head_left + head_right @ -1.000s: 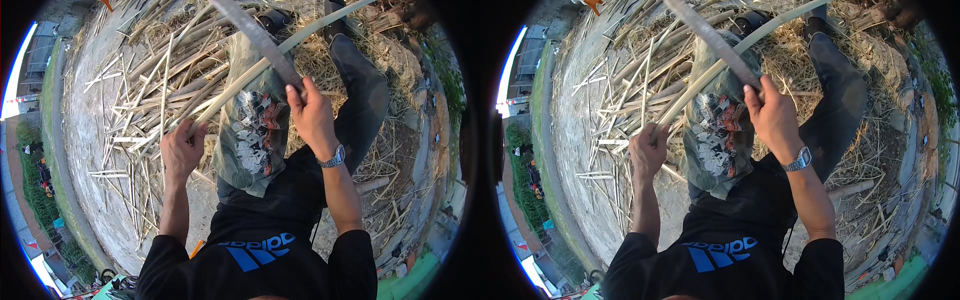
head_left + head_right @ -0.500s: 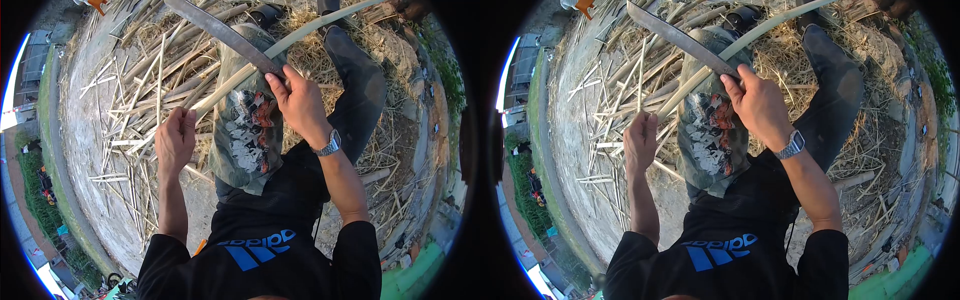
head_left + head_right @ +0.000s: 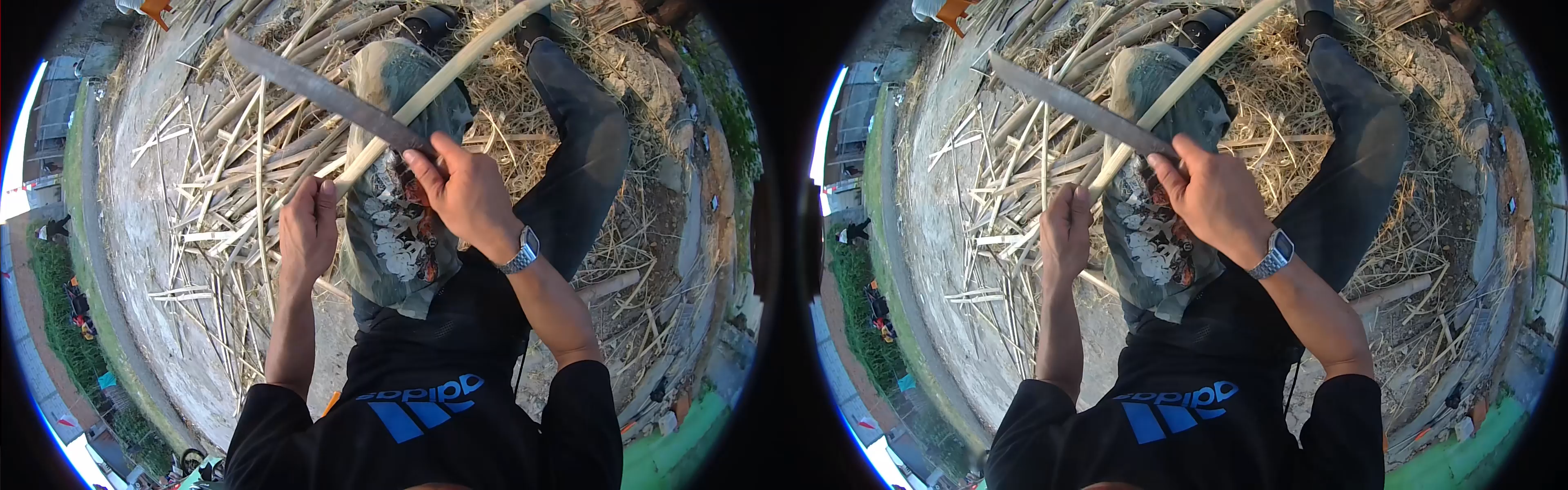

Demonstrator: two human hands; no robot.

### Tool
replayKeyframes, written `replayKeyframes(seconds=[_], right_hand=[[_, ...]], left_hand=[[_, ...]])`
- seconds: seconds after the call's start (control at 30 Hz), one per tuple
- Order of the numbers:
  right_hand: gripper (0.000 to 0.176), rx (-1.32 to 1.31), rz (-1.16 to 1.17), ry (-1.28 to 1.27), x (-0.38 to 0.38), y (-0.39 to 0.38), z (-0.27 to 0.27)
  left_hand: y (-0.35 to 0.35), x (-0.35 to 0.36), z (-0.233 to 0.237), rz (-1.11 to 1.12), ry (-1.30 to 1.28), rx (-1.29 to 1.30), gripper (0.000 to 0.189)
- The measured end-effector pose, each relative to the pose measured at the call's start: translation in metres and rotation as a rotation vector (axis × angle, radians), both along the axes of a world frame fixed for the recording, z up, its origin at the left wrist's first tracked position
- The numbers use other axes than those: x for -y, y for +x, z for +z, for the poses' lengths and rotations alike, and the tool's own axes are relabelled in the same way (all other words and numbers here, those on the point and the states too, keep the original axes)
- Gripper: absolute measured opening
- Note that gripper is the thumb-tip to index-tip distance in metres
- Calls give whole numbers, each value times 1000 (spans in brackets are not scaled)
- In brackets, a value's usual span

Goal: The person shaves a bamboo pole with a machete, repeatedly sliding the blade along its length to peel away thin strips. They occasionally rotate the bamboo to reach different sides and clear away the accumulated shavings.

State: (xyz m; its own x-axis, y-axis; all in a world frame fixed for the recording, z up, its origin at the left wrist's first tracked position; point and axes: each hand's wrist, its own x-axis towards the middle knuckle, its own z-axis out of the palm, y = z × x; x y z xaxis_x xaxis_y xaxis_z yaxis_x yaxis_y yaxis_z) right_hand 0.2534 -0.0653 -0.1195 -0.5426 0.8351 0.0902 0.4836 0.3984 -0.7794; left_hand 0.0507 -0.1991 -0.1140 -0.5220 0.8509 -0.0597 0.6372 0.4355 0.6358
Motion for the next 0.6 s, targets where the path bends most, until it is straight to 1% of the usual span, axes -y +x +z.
replayKeyframes(seconds=[0.03, 0.07, 0.1, 0.17, 0.2, 0.23, 0.3, 0.37, 0.4, 0.43, 0.47, 0.5, 0.53, 0.57, 0.6], right_hand=[[36, -27, -65, 8, -12, 5, -4], [37, -38, -147, 23, -31, 12, -5], [38, -92, -249, 83, -48, 19, -4], [38, -70, -349, 69, -69, 26, -4], [38, -54, -336, 187, -66, 23, -9], [36, -82, -281, 76, -55, 19, -8], [35, -10, -162, 17, -16, 10, -6], [37, -52, 69, -130, 18, 11, -5], [38, -115, 130, -230, 30, 12, -2], [40, -179, 194, -325, 39, 13, 2], [40, -294, 131, -436, 50, 14, 9], [40, -298, 133, -438, 53, 15, 18], [39, -415, 75, -531, 56, 18, 28], [40, -530, 18, -621, 56, 19, 37], [38, -631, -52, -594, 56, 15, 44]], left_hand=[[0, 5, -5, 0, 52, 69, 36], [2, 9, -4, 27, 44, 167, 33], [5, 10, -2, 28, 48, 170, 33], [11, 10, 2, 4, 87, 122, 27], [12, 8, 5, 10, 99, 123, 27], [12, 7, 9, 16, 81, 142, 27], [12, 4, 11, 8, 59, 155, 27], [6, 6, 7, 24, 58, 373, 26], [5, 7, 8, 20, 47, 471, 26], [5, 8, 3, 54, 132, 630, 27], [5, 8, 3, 89, 203, 670, 27], [7, 9, 7, 132, 271, 714, 28], [8, 7, 11, 122, 366, 777, 28], [16, 4, 18, 146, 422, 792, 21], [24, -5, 22, 104, 549, 826, 20]])
